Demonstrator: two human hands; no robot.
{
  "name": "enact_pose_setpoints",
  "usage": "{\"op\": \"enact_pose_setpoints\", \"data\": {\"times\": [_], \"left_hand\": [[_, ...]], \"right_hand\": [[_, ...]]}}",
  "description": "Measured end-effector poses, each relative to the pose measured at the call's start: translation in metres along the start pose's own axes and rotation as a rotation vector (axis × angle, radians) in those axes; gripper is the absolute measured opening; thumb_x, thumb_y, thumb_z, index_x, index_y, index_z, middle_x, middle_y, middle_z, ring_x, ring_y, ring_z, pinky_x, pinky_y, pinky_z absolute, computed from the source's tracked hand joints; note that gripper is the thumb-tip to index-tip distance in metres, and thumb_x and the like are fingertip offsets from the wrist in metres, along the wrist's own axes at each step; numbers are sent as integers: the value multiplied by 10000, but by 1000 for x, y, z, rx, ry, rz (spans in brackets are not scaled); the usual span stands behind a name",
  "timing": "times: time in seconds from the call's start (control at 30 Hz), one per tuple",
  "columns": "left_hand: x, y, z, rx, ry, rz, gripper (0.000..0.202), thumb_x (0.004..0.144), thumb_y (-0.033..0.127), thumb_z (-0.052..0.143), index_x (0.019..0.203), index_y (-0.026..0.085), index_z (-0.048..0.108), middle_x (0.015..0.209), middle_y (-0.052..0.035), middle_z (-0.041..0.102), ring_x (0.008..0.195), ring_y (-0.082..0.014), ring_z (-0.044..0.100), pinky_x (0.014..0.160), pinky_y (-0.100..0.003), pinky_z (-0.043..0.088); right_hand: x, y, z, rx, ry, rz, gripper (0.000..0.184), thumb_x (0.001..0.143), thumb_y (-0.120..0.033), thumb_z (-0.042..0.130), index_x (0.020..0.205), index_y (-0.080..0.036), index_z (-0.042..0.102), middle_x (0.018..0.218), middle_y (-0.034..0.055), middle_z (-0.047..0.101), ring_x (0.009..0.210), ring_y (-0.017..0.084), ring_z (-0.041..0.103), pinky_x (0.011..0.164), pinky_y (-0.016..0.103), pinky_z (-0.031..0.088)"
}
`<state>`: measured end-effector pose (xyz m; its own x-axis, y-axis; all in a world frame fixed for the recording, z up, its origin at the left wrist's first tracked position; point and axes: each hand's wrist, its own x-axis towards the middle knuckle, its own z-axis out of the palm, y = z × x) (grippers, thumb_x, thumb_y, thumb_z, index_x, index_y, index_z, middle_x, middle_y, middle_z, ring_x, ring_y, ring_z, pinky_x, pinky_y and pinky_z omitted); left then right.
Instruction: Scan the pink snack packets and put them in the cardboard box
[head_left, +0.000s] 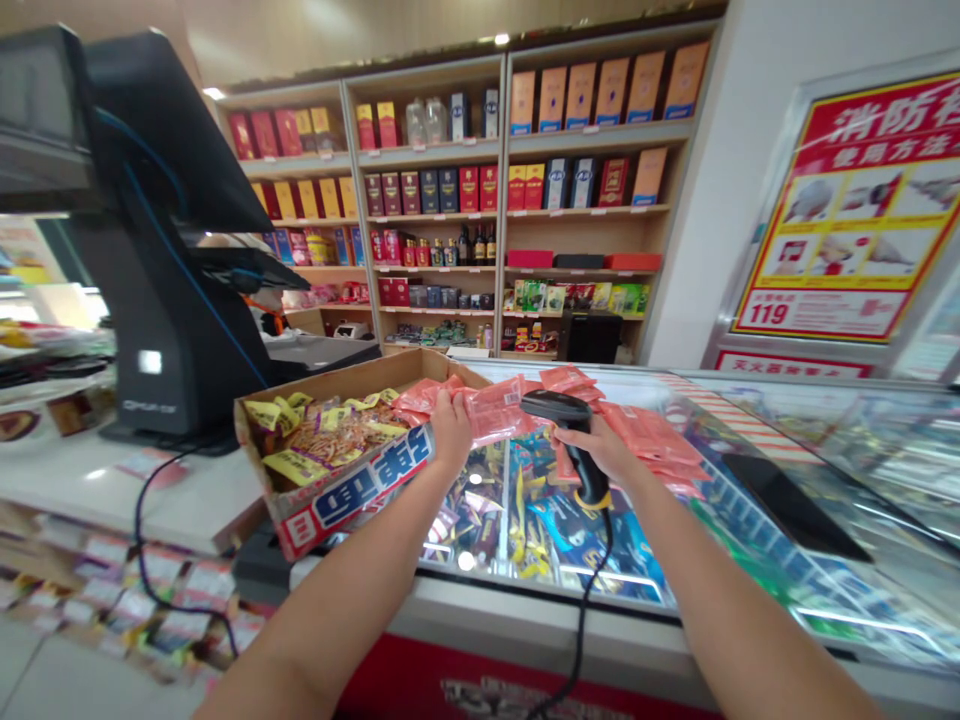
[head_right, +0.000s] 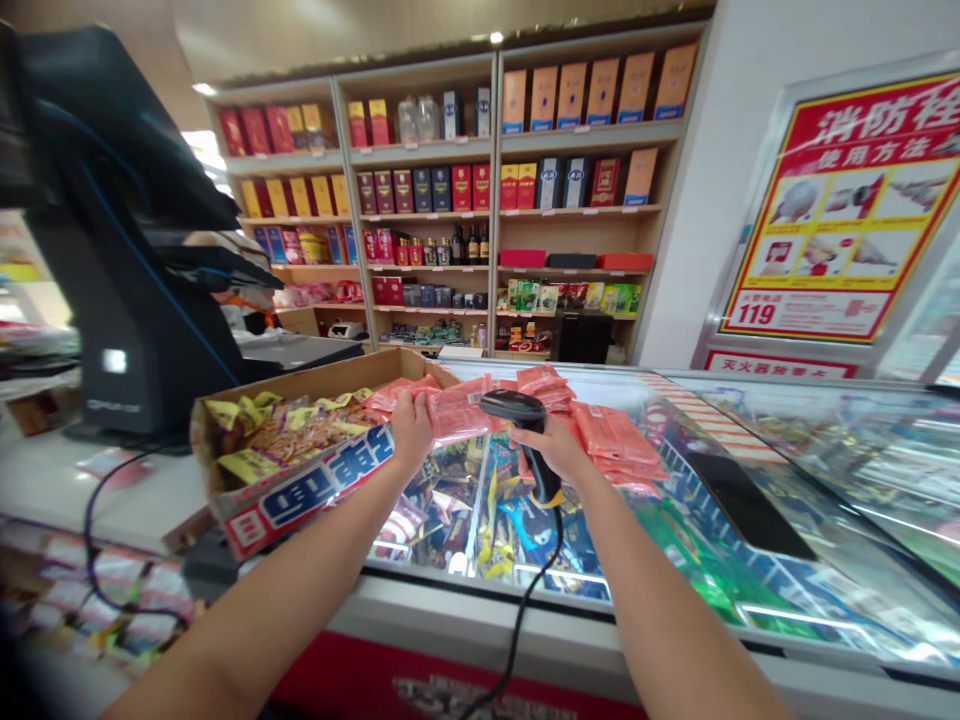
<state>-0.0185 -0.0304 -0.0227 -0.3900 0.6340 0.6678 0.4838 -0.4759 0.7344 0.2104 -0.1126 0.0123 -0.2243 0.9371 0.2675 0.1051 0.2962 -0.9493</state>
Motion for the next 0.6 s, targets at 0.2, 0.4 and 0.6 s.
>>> {"op": "enact_pose_setpoints", "data": {"times": [0.2, 0.4, 0.6], "left_hand": [[-1, -1, 1, -19, 10, 8, 228, 918, 249, 421, 699, 246, 355, 647, 7, 458, 638, -186, 460, 662, -305, 351], [0, -3, 1, -8, 17, 19, 223, 919, 235, 420, 703, 243, 365, 664, 1, 480, 649, -185, 474, 668, -312, 375], [-4, 1, -1, 3, -13, 0, 199, 915, 242, 409, 719, 242, 378, 705, -17, 519, 696, -190, 502, 690, -314, 394]], "right_hand": [[-1, -1, 2, 16, 25, 10, 243, 649, -399, 694, 614, -186, 584, 513, -8, 573, 394, 146, 541, 435, 280, 439], [-1, -2, 3, 67, 31, 22, 247, 634, -399, 708, 635, -182, 592, 526, -4, 590, 376, 145, 535, 420, 284, 437], [2, 7, 3, 99, -6, -27, 257, 698, -429, 701, 741, -185, 633, 469, 11, 612, 416, 178, 583, 459, 289, 468]]}}
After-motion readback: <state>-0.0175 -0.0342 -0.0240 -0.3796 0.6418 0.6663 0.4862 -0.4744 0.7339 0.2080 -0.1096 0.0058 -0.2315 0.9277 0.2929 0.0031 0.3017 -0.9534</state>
